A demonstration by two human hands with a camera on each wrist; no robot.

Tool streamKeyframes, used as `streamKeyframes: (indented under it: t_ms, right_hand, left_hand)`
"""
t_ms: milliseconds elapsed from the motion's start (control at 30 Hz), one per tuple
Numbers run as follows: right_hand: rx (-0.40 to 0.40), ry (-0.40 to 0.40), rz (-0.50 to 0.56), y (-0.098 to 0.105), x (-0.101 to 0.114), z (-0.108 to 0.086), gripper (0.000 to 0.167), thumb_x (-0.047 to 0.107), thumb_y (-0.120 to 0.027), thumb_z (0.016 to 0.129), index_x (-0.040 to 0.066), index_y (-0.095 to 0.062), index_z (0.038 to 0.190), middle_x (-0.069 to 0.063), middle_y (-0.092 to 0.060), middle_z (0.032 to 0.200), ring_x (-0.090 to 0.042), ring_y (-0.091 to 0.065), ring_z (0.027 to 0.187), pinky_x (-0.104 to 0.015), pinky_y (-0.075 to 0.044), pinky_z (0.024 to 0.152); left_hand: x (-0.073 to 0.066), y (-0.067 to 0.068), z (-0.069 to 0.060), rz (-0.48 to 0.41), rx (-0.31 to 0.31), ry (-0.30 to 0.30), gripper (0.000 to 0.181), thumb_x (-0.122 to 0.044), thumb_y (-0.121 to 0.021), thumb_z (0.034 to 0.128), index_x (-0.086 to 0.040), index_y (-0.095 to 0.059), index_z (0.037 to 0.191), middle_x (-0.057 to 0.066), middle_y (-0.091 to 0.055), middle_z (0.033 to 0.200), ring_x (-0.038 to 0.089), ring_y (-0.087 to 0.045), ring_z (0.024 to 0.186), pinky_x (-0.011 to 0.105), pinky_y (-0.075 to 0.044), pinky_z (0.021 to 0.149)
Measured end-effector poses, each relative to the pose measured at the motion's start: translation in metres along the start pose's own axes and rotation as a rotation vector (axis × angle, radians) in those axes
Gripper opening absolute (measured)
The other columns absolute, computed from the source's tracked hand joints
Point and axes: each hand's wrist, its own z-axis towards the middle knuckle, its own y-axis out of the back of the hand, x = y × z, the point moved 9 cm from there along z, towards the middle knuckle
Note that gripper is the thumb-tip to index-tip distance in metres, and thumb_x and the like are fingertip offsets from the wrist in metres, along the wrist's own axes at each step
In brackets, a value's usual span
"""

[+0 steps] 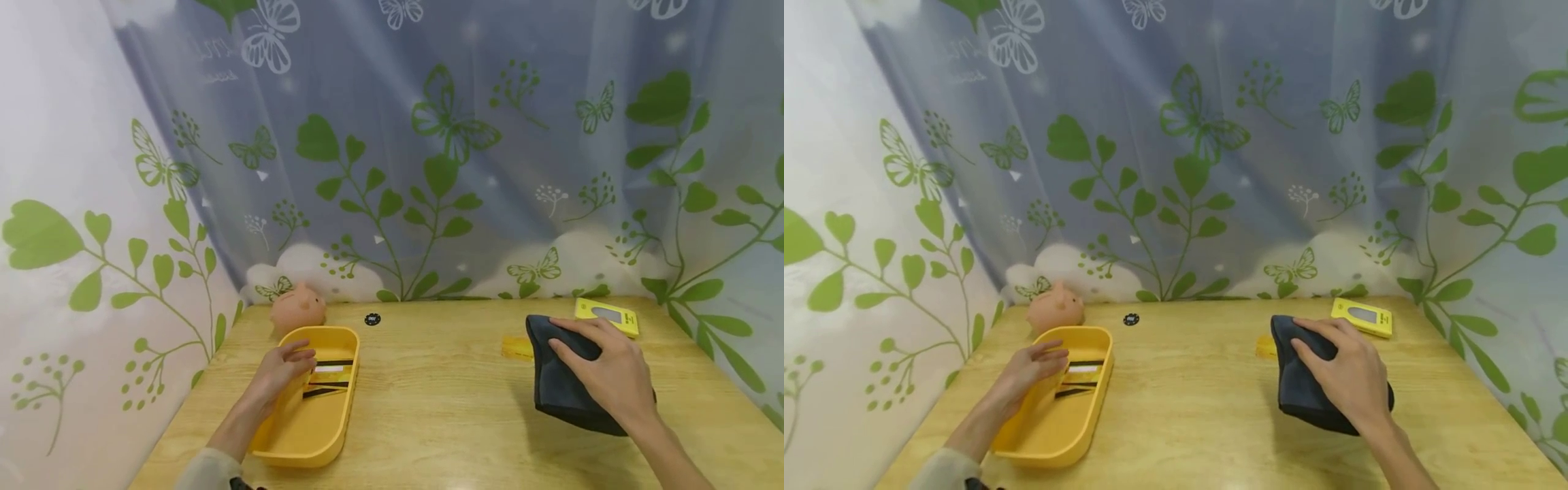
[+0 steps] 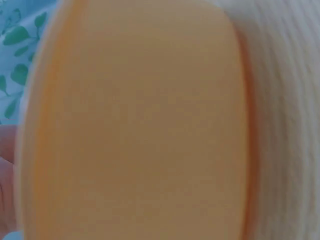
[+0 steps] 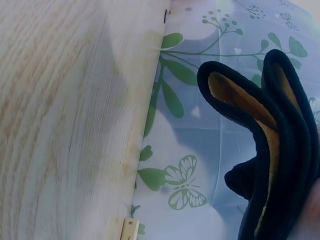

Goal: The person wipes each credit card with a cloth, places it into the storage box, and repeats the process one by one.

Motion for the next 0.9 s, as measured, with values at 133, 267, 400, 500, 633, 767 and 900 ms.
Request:
streamKeyframes:
  t_ms: [133, 267, 400, 500, 633, 767, 900]
  right_hand:
    - [0.005, -0.007, 0.014, 0.002, -0.003, 0.002, 0.038, 0.019, -0.086, 0.088, 0.018, -0.078, 0.124, -0.007, -0.071, 0.112, -0.032, -0.064, 0.095, -0.019, -0.045, 0.058]
    - [-0.005, -0.011, 0.032, 0.005, -0.008, 0.002, 0.038, 0.018, -0.086, 0.087, 0.019, -0.078, 0.125, -0.007, -0.071, 0.113, -0.022, -0.062, 0.094, -0.014, -0.044, 0.058]
    - [-0.007, -0.023, 0.045, 0.006, -0.013, 0.001, 0.039, 0.018, -0.086, 0.087, 0.020, -0.078, 0.125, -0.008, -0.070, 0.114, -0.012, -0.059, 0.094, -0.013, -0.043, 0.059]
    - [-0.003, -0.036, 0.049, 0.006, -0.016, 0.000, 0.038, 0.018, -0.086, 0.088, 0.018, -0.078, 0.125, -0.009, -0.071, 0.115, -0.020, -0.062, 0.097, -0.012, -0.043, 0.061]
    - [-0.003, -0.051, 0.052, 0.006, -0.021, -0.001, 0.038, 0.019, -0.085, 0.088, 0.017, -0.078, 0.125, -0.012, -0.071, 0.116, -0.029, -0.062, 0.099, -0.012, -0.042, 0.061]
    - [-0.013, -0.056, 0.053, 0.008, -0.025, -0.002, 0.038, 0.018, -0.086, 0.088, 0.018, -0.078, 0.125, -0.010, -0.071, 0.114, 0.000, -0.057, 0.091, -0.014, -0.043, 0.057]
    - [-0.007, -0.056, 0.070, 0.009, -0.028, -0.002, 0.038, 0.020, -0.086, 0.088, 0.018, -0.078, 0.125, -0.008, -0.071, 0.114, 0.018, -0.047, 0.093, -0.013, -0.044, 0.057]
  left_hand:
    - [-0.023, -0.011, -0.003, -0.029, 0.042, -0.036, 0.057, -0.014, -0.062, 0.1049, -0.003, -0.041, 0.157, 0.025, -0.054, 0.150, 0.040, -0.054, 0.136, 0.058, -0.036, 0.119]
    - [-0.052, -0.034, -0.004, -0.080, 0.106, -0.101, 0.057, -0.016, -0.063, 0.1050, -0.004, -0.043, 0.157, 0.023, -0.054, 0.150, 0.037, -0.054, 0.137, 0.055, -0.037, 0.119]
    - [-0.078, -0.065, -0.003, -0.126, 0.183, -0.150, 0.055, -0.014, -0.064, 0.1047, -0.006, -0.046, 0.156, 0.021, -0.056, 0.149, 0.036, -0.054, 0.138, 0.056, -0.035, 0.120]
    - [-0.097, -0.091, 0.000, -0.144, 0.228, -0.170, 0.053, -0.013, -0.064, 0.1040, -0.007, -0.048, 0.154, 0.017, -0.059, 0.147, 0.035, -0.055, 0.137, 0.057, -0.032, 0.122]
    - [-0.114, -0.125, 0.005, -0.121, 0.285, -0.191, 0.051, -0.015, -0.066, 0.1036, -0.009, -0.052, 0.152, 0.013, -0.061, 0.145, 0.032, -0.057, 0.135, 0.056, -0.034, 0.121]
    - [-0.121, -0.157, 0.011, -0.087, 0.351, -0.202, 0.050, -0.018, -0.067, 0.1036, -0.010, -0.053, 0.151, 0.011, -0.062, 0.144, 0.031, -0.058, 0.133, 0.054, -0.037, 0.120]
    - [-0.122, -0.181, 0.017, -0.074, 0.392, -0.201, 0.050, -0.018, -0.067, 0.1034, -0.009, -0.054, 0.151, 0.012, -0.063, 0.141, 0.030, -0.059, 0.131, 0.053, -0.040, 0.118]
